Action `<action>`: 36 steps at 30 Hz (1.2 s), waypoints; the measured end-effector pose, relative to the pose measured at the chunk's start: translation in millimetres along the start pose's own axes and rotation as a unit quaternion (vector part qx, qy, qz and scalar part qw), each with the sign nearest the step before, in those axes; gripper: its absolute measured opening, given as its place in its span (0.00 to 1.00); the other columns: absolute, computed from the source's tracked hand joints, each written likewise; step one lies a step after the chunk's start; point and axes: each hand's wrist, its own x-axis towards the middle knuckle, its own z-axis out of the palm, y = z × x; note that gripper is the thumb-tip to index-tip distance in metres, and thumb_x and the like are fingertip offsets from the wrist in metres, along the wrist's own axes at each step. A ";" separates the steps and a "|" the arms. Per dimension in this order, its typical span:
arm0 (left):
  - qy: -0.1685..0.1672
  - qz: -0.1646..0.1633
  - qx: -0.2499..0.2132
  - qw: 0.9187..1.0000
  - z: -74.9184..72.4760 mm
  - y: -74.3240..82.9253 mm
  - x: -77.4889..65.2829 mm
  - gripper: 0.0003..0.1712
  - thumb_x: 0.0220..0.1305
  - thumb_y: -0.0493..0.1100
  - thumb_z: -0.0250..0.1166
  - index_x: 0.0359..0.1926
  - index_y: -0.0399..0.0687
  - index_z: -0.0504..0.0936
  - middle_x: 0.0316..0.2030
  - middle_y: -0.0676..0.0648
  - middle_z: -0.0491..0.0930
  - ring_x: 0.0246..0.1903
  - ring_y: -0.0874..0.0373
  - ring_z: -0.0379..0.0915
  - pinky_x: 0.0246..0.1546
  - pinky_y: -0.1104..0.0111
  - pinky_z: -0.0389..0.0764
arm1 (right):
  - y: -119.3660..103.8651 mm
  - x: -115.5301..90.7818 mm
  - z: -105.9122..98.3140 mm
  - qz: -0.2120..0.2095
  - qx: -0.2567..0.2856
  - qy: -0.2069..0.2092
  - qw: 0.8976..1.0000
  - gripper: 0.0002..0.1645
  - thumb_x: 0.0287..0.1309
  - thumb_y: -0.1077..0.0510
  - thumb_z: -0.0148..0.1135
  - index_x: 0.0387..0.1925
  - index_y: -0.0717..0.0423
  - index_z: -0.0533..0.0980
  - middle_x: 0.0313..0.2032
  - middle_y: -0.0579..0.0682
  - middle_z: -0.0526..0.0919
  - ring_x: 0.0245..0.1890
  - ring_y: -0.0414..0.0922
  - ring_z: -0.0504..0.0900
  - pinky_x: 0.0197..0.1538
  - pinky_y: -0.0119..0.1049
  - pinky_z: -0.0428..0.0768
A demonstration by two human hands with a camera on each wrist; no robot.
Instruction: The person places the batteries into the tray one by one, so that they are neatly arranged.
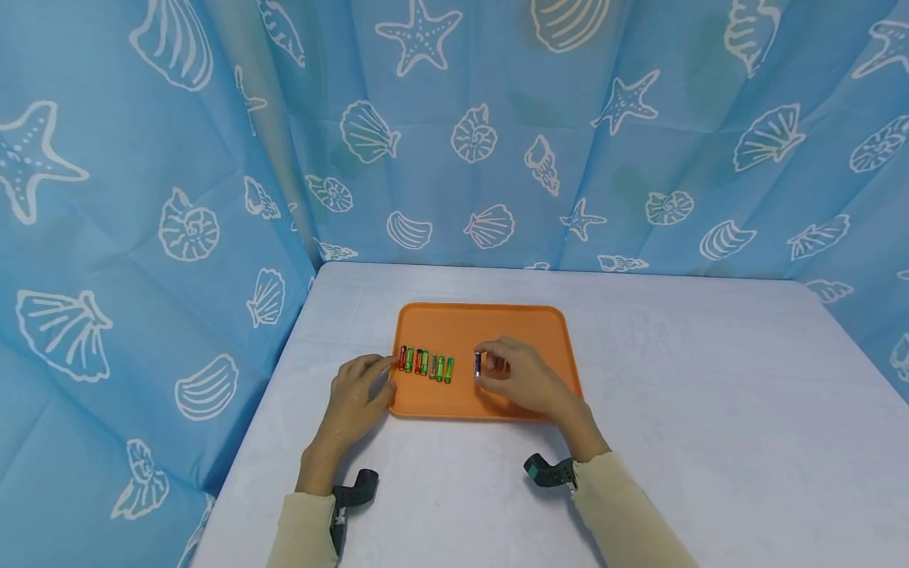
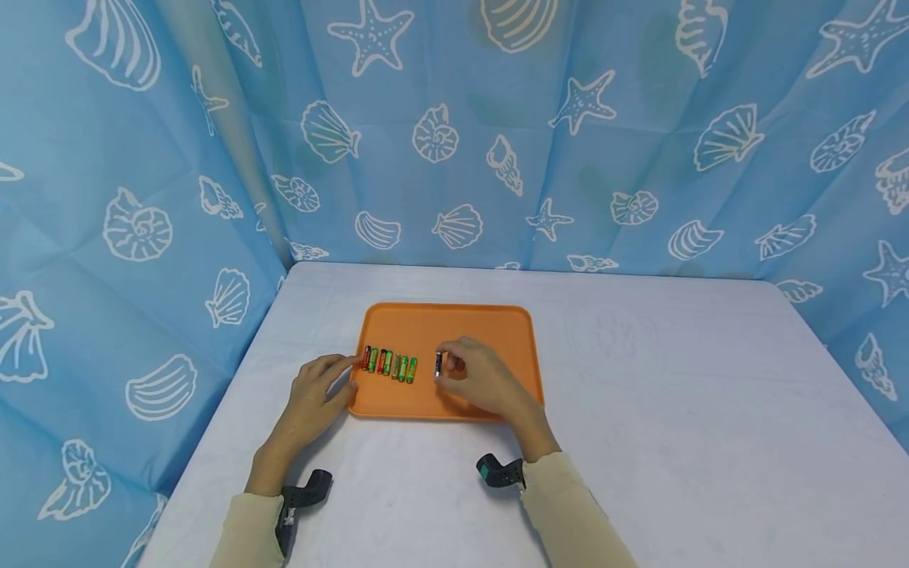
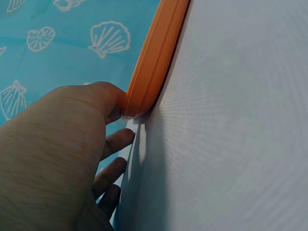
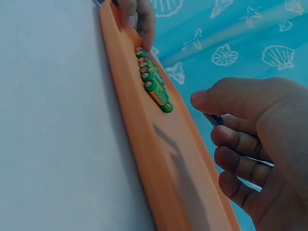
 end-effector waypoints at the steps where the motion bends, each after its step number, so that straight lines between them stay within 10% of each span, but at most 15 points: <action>1: 0.000 0.000 0.000 1.000 0.1 0.0 0.0 0.24 0.72 0.47 0.60 0.67 0.52 0.76 0.63 0.43 0.70 0.68 0.43 0.53 0.69 0.45 0.51 | 0.5 0.5 1.2 0.000 0.000 0.000 1.000 0.25 0.58 0.56 0.73 0.56 0.58 0.78 0.36 0.45 0.75 0.36 0.43 0.74 0.39 0.36 0.77; 36: 0.004 -0.003 -0.001 1.000 0.2 0.6 -0.2 0.24 0.72 0.46 0.60 0.67 0.54 0.76 0.63 0.44 0.71 0.68 0.44 0.53 0.69 0.45 0.51 | -0.5 10.9 40.9 0.012 -0.039 0.019 0.999 0.24 0.58 0.52 0.73 0.52 0.57 0.78 0.30 0.42 0.72 0.31 0.40 0.70 0.33 0.35 0.71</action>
